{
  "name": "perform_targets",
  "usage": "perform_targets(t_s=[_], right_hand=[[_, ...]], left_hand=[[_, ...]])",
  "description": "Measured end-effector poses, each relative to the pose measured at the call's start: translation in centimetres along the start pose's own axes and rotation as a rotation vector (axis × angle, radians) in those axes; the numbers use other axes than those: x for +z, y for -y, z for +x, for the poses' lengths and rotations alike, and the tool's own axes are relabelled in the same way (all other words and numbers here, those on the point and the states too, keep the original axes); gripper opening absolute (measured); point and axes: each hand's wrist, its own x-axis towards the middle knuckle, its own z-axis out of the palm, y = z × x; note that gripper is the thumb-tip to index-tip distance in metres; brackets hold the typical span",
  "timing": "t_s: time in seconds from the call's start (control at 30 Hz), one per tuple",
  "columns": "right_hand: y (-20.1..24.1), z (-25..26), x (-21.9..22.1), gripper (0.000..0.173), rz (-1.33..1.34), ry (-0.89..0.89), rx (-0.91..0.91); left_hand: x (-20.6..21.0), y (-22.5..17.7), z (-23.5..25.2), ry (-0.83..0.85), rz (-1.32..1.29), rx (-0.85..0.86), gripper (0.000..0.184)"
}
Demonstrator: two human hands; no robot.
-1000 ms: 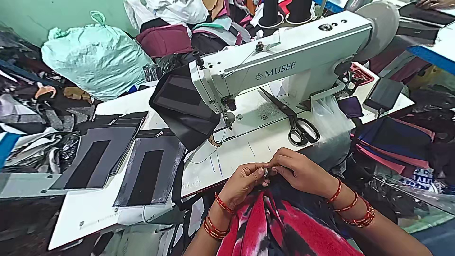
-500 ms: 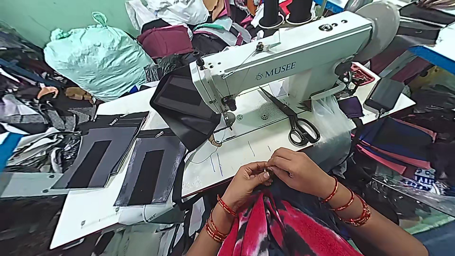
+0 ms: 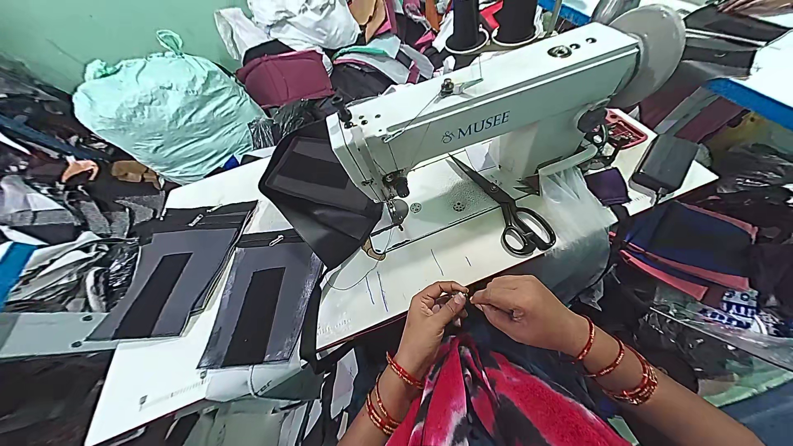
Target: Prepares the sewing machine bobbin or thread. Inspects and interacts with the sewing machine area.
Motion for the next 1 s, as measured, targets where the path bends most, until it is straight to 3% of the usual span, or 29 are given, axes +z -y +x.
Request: perform_targets(t_s=[0.3,0.53,1.0], right_hand=[[0.1,-1.2,-0.3,0.019,0.157,0.042,0.026],[0.4,-1.9,-0.3,0.019,0.166,0.066,0.049],[2.6,-2.1,2.7,0.019,0.327,0.123,0.038]], left_hand=[[0.0,0.9,0.1,-0.118,0.251,0.269,0.012],[0.1,0.5,-0.2,-0.121,-0.048,0.037,0.014],[0.1,0.0,0.4,-0.292,-0.235,-0.088,0.022]])
